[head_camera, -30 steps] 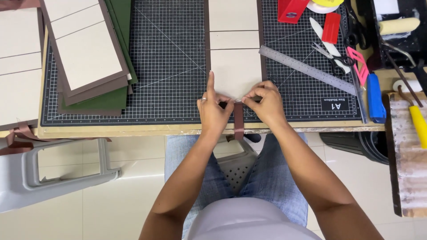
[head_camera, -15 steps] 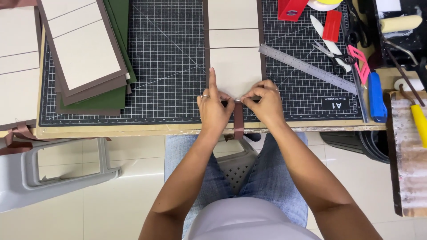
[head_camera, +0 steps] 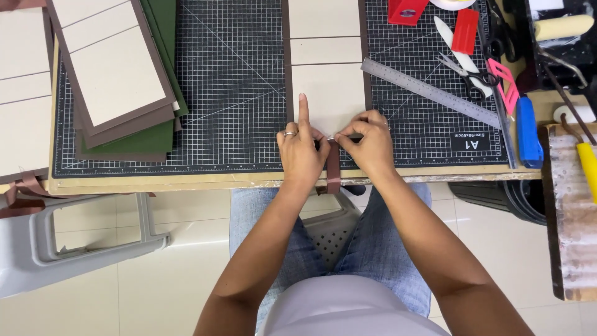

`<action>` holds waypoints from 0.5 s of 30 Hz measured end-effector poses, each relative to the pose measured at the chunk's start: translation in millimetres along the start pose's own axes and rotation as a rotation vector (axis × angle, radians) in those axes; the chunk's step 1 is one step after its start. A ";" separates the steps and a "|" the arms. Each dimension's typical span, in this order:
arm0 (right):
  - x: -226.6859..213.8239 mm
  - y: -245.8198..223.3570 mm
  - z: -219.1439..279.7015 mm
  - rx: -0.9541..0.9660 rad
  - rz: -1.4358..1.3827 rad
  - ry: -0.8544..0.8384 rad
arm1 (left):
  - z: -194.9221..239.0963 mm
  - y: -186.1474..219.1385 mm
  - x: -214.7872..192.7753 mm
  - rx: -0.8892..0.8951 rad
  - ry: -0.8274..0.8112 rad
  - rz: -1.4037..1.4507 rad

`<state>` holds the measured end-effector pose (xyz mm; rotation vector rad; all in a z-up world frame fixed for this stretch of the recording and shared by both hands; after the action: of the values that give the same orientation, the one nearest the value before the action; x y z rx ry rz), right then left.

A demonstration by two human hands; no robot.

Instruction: Measuring and attaching ribbons to cardboard panels to assemble craft units.

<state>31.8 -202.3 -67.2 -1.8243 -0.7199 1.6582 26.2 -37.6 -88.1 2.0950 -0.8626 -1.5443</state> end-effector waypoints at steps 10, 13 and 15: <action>-7.8 -5.7 -6.1 0.149 -0.046 0.027 | -1.1 1.7 -6.6 -0.071 -0.020 -0.006; -4.5 1.3 -7.2 0.131 -0.105 0.023 | -2.4 -6.6 -10.0 -0.176 -0.010 0.133; -1.7 4.7 -7.5 0.158 -0.119 0.018 | -2.5 -11.7 -6.4 -0.230 -0.057 0.166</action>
<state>39.3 -207.2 -68.9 -1.6518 -0.6575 1.5732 30.1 -24.8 -90.4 1.7800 -0.8138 -1.5423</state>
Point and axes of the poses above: each hand's wrist, its own z-axis away from the middle knuckle, its own x-axis out of the palm, y = z × x, the point moved 3 cm from there along -z, towards the middle knuckle, and after that the axes turned 1 degree about -x, right-handed, at the moved point
